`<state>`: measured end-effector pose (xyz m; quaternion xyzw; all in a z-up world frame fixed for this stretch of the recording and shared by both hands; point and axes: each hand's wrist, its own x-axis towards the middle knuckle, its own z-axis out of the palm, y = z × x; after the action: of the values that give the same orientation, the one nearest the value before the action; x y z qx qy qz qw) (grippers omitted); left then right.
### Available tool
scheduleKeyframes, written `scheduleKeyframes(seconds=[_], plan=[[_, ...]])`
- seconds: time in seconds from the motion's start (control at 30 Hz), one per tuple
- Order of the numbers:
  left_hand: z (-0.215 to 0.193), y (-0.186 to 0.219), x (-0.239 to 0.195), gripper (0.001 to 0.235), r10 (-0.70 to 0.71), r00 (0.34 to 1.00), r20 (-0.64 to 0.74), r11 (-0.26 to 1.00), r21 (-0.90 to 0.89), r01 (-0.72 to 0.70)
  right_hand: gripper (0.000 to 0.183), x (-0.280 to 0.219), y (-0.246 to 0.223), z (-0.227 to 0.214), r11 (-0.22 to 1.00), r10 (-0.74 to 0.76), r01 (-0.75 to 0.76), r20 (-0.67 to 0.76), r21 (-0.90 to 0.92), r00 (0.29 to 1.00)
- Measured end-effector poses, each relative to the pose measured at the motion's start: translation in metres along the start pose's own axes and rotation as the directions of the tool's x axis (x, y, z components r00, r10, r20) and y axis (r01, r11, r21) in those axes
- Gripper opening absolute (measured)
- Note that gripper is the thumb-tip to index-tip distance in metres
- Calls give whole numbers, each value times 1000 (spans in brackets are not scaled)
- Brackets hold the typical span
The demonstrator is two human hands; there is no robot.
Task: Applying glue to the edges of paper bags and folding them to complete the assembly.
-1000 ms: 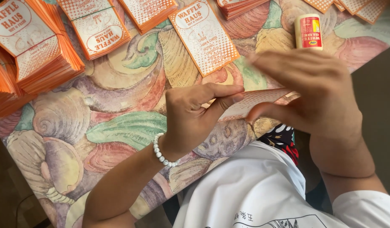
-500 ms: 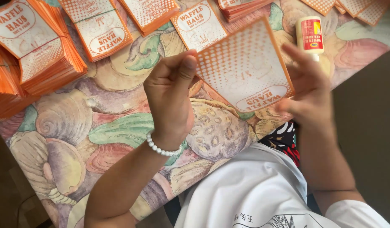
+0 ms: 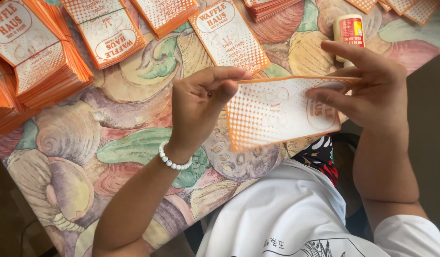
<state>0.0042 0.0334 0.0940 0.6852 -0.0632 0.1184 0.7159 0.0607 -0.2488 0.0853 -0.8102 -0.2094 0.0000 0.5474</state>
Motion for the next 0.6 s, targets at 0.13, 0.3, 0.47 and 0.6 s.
scheduleKeyframes(seconds=[0.13,0.3,0.47,0.6], plan=[[0,10,-1,43,2,997,81,994,108,-11,72,-1,5,1,999,-34,33,26,32,999],[2,8,-3,13,98,992,85,963,245,-116,76,3,10,1,975,-142,131,47,178,989],[2,5,-3,13,48,997,52,969,241,-60,69,1,26,5,954,-210,241,-177,179,962],[2,3,-1,13,30,998,59,975,218,-42,67,1,32,0,950,-237,266,-175,166,956]])
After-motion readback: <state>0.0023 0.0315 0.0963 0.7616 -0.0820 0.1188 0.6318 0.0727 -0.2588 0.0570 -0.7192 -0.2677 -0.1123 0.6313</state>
